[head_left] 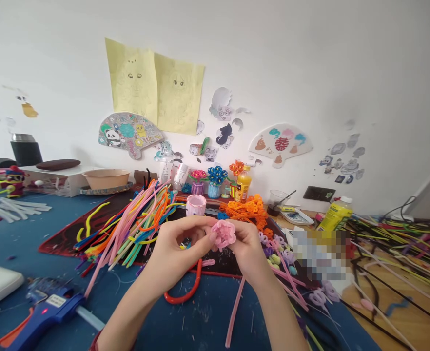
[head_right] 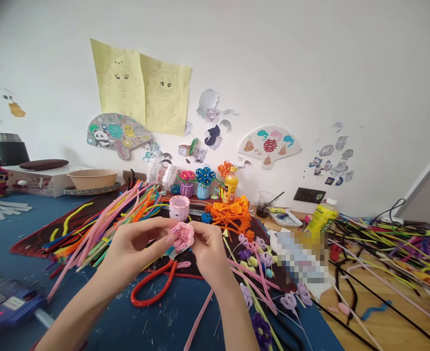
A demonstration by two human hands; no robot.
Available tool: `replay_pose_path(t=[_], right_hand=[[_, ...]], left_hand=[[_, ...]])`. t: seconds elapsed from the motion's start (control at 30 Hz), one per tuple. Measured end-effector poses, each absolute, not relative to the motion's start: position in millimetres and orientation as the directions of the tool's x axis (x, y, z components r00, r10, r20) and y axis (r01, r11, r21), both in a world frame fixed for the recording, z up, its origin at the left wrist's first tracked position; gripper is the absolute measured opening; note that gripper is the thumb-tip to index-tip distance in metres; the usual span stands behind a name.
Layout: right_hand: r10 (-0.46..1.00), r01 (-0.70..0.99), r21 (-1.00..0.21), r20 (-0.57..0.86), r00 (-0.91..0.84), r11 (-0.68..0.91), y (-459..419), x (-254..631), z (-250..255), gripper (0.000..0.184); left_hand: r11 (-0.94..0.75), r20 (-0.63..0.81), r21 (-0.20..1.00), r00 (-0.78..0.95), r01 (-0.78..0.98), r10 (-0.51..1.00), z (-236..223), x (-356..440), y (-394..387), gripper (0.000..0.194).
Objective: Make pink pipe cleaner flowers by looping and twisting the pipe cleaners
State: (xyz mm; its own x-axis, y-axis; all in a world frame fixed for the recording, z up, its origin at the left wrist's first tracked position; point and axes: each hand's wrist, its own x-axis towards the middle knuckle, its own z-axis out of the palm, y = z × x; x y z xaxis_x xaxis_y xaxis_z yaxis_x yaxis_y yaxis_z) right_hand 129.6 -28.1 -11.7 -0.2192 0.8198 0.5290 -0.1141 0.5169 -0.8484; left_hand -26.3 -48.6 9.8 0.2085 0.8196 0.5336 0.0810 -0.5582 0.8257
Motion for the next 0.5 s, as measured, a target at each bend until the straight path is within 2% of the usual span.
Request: replay_pose_path(t=[0.2, 0.33, 0.4, 0.5], right_hand=[[0.84, -0.268, -0.881, 0.46, -0.289, 0.39, -29.7, 127.5, -11.1, 0.018], [0.849, -0.263, -0.898, 0.425, -0.312, 0.353, -31.5, 126.7, -8.1, 0.023], [0.857, -0.243, -0.9, 0.424, -0.293, 0.362, -30.5, 127.6, -8.3, 0.023], [0.864, -0.23, -0.902, 0.421, -0.276, 0.366, -27.6, 130.2, -11.3, 0.022]], left_hand=[[-0.567, 0.54, 0.819, 0.219, 0.086, 0.813, 12.6, -25.4, -49.7, 0.018], [-0.602, 0.566, 0.787, 0.229, 0.137, 0.792, 13.9, -26.6, -49.1, 0.019], [-0.687, 0.654, 0.686, 0.21, 0.24, 0.727, 13.4, -27.4, -48.1, 0.021], [-0.797, 0.789, 0.463, 0.23, 0.389, 0.57, 11.7, -27.9, -47.1, 0.029]])
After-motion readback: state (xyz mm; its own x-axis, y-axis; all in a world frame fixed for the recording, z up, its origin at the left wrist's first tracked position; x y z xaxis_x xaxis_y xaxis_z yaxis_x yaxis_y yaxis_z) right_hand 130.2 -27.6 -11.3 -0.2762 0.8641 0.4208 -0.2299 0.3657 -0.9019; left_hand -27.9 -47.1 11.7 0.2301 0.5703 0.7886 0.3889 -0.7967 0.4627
